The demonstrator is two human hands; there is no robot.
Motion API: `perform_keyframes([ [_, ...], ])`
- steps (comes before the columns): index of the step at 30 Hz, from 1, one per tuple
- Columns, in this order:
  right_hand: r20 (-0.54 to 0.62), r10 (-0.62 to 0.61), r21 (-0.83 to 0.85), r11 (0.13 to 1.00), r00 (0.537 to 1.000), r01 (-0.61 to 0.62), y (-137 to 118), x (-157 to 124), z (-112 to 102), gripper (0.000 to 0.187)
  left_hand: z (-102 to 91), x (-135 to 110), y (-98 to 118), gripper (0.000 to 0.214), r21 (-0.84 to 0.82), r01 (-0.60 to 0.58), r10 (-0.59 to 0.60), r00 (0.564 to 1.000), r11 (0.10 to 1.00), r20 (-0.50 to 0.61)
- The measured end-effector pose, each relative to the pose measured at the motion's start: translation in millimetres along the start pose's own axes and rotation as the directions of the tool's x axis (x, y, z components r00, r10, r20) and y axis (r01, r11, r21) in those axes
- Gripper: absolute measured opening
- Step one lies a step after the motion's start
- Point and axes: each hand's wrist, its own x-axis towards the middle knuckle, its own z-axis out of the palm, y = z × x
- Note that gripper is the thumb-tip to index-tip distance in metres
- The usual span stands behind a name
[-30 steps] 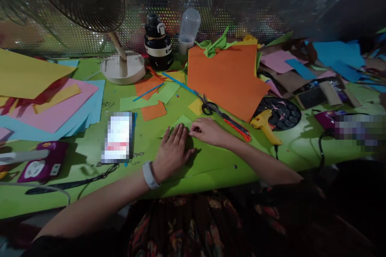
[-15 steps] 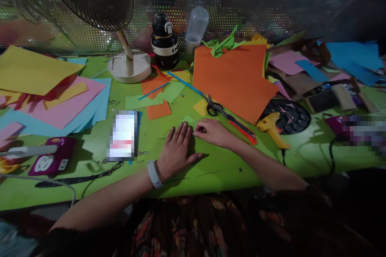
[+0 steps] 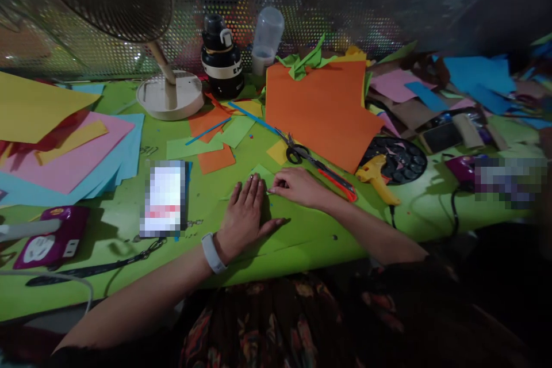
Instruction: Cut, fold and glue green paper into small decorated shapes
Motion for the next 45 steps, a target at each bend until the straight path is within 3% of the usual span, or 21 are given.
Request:
perform_keyframes([
  [14, -0.081, 0.080, -0.072, 0.994, 0.994, -0.086, 31.8, -27.4, -11.6, 0.018, 0.0, 0.0, -1.7, 0.082, 0.008, -0.055, 0.055, 0.997, 0.998, -0.055],
  [28, -0.144, 0.098, -0.145, 0.982, 0.985, -0.119, 31.0, -32.5, -13.0, 0.009, 0.7, 0.7, -3.4, 0.081, -0.022, -0.077, 0.075, 0.994, 0.997, -0.073],
  [34, -0.266, 0.105, -0.259, 0.950, 0.958, -0.176, 29.3, -38.4, -12.8, 0.010, 1.8, 0.1, -3.2, 0.079, -0.019, -0.070, 0.068, 0.994, 0.997, -0.084],
  [37, -0.316, -0.032, -0.272, 0.961, 0.948, -0.058, 13.4, -43.2, 2.0, 0.024, 1.5, 0.0, -3.2, 0.079, -0.008, -0.070, 0.069, 0.995, 0.998, -0.075],
  [40, -0.212, -0.216, -0.310, 0.940, 0.953, 0.144, -1.3, -47.8, 26.7, 0.043, 1.3, 0.3, -3.7, 0.077, 0.015, -0.083, 0.084, 0.995, 0.996, -0.057],
  [45, -0.181, -0.238, -0.334, 0.927, 0.954, 0.167, -1.2, -51.5, 50.4, 0.058, 2.7, 1.1, -4.0, 0.082, 0.064, -0.076, 0.080, 0.996, 0.995, -0.051],
])
